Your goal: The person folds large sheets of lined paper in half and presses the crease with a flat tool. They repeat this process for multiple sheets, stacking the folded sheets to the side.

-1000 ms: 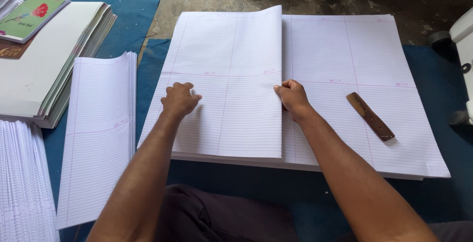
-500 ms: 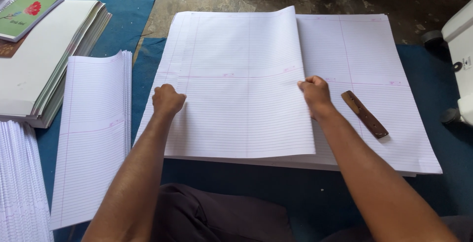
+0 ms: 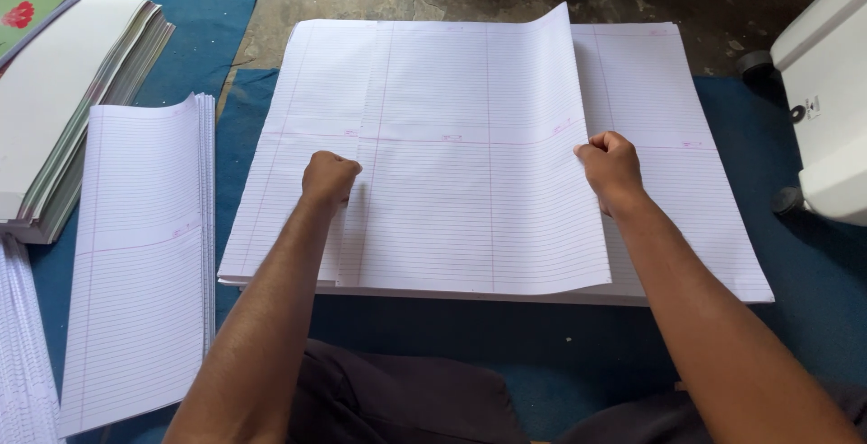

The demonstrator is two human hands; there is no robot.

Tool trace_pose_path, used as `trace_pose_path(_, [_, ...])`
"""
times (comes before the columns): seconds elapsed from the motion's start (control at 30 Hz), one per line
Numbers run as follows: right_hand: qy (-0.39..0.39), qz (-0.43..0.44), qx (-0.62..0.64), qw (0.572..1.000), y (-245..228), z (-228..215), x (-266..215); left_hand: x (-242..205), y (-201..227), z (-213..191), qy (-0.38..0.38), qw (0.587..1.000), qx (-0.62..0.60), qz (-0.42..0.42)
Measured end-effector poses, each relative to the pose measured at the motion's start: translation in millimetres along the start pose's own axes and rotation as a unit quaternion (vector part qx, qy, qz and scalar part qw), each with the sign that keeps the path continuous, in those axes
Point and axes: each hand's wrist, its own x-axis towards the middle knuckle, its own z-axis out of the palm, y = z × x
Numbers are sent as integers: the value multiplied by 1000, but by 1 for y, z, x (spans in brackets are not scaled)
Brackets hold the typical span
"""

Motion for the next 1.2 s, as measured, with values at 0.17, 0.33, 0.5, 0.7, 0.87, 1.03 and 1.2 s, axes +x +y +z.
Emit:
trace_pose_path(0.17, [-37, -21, -30, 999, -9, -3, 0, 1, -3, 8, 16, 996, 80, 37])
trace_pose_path(0.33, [-80, -52, -25, 995, -26, 16, -9, 7, -10, 21, 60, 990, 117, 58])
trace_pose_path(0.5, [-86, -107, -58, 989, -34, 36, -17, 10, -6, 25, 62, 988, 139, 33])
trace_pose_path(0.7, [-79, -183, -125, 972, -30, 65, -25, -1, -6, 10, 37, 999, 8, 1])
trace_pose_path(0.87, [-84, -284, -162, 941, -20, 83, -26, -10, 2, 5, 44, 999, -10, -7])
trace_pose_path(1.03, [-70, -280, -114, 951, -14, 90, -30, -16, 2, 0, 32, 997, -69, -18])
trace_pose_path(1.2, [-43, -211, -189, 958, -5, 92, -23, -14, -2, -4, 21, 994, -107, -26])
